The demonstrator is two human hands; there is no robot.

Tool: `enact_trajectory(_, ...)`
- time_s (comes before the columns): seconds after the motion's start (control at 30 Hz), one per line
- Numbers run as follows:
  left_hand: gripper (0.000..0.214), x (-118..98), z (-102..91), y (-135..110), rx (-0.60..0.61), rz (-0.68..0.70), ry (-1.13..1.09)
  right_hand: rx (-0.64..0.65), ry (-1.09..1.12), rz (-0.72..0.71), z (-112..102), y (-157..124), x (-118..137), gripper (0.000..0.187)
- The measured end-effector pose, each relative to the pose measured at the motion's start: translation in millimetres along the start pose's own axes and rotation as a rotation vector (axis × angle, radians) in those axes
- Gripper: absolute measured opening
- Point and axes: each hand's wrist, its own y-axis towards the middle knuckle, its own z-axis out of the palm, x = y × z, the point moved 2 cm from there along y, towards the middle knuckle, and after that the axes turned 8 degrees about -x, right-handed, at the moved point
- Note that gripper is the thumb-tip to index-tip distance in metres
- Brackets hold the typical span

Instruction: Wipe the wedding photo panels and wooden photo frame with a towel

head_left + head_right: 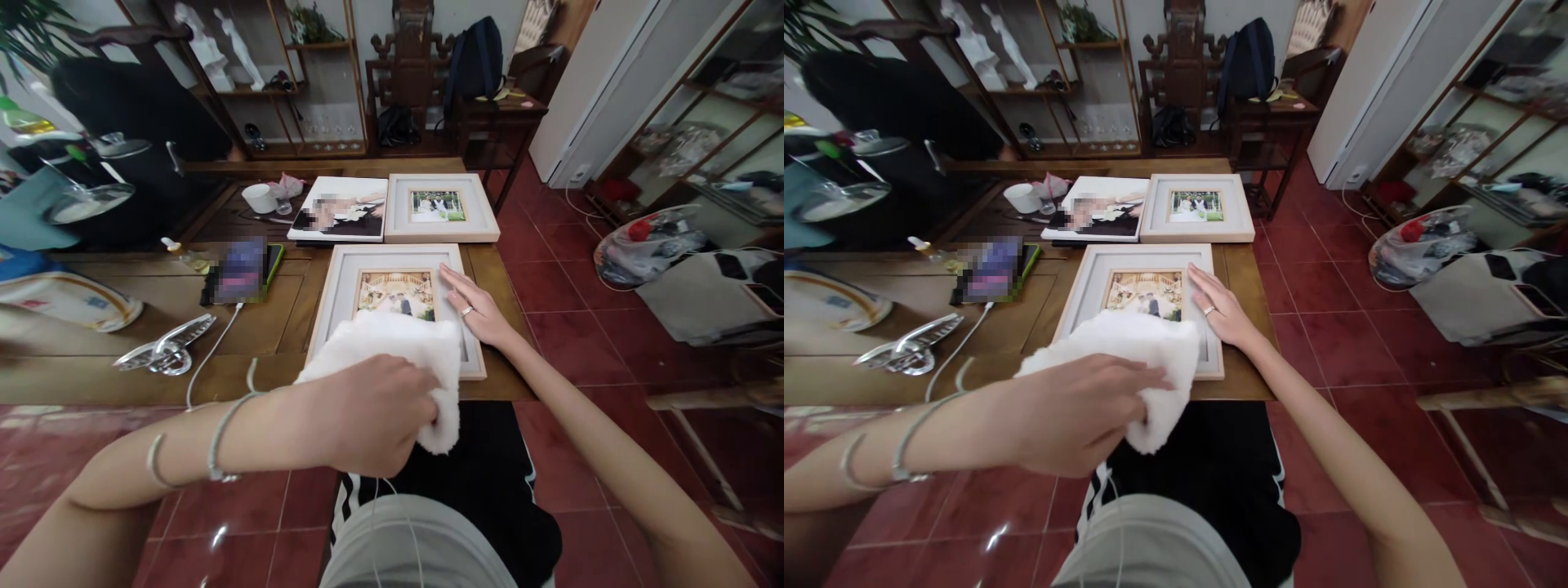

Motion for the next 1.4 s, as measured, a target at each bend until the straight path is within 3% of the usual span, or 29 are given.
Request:
enact_trajectory(0.1, 0.02, 32, -26.7, -12, 0.034, -0.125, -0.107, 0.019, -0.018, -0.015, 1, 0, -2, 0.05)
enact_trajectory(0.27, 0.025, 97, -58.3, -10, -0.406, -0.481, 0.299, 0.029, -0.028, -0.072, -1, 1, -2, 0.047)
enact_trajectory(0.33, 0.02, 112, -56.5, 2, -0.541, -0.535, 0.392, 0.024, -0.031, -0.088, -2, 1, -1, 0.046)
enact_trajectory(0.43, 0.03, 123, -37.2, 33, -0.615, -0.435, 0.38, 0.031, -0.041, -0.095, -2, 1, 0, 0.046)
enact_trajectory(0.5, 0.038, 124, -16.7, 57, -0.588, -0.299, 0.352, 0.042, -0.039, -0.103, -2, 1, -2, 0.049)
enact_trajectory(0.6, 0.033, 124, 19.4, 87, -0.429, -0.148, 0.342, 0.047, -0.037, -0.114, -1, 1, -8, 0.055)
enact_trajectory(0.7, 0.034, 128, 48.0, 103, -0.342, -0.129, 0.321, 0.056, -0.054, -0.107, 1, 1, -12, 0.058)
enact_trajectory(0.83, 0.031, 132, 60.1, 103, -0.354, -0.154, 0.331, 0.077, -0.052, -0.118, 1, 2, -14, 0.057)
enact_trajectory(1.0, 0.024, 122, 55.6, 75, -0.216, -0.238, 0.432, 0.087, -0.027, -0.146, 1, 3, -12, 0.053)
enact_trajectory(1.2, 0.026, 86, 43.9, 7, -0.053, -0.398, 0.473, 0.076, -0.015, -0.131, 1, 2, -11, 0.058)
enact_trajectory(1.3, 0.027, 63, 35.3, -19, 0.002, -0.413, 0.407, 0.079, -0.001, -0.082, 0, 3, -10, 0.064)
enact_trajectory(1.4, 0.026, 43, 32.3, -29, 0.04, -0.399, 0.355, 0.063, 0.003, 0.04, 2, 6, -8, 0.066)
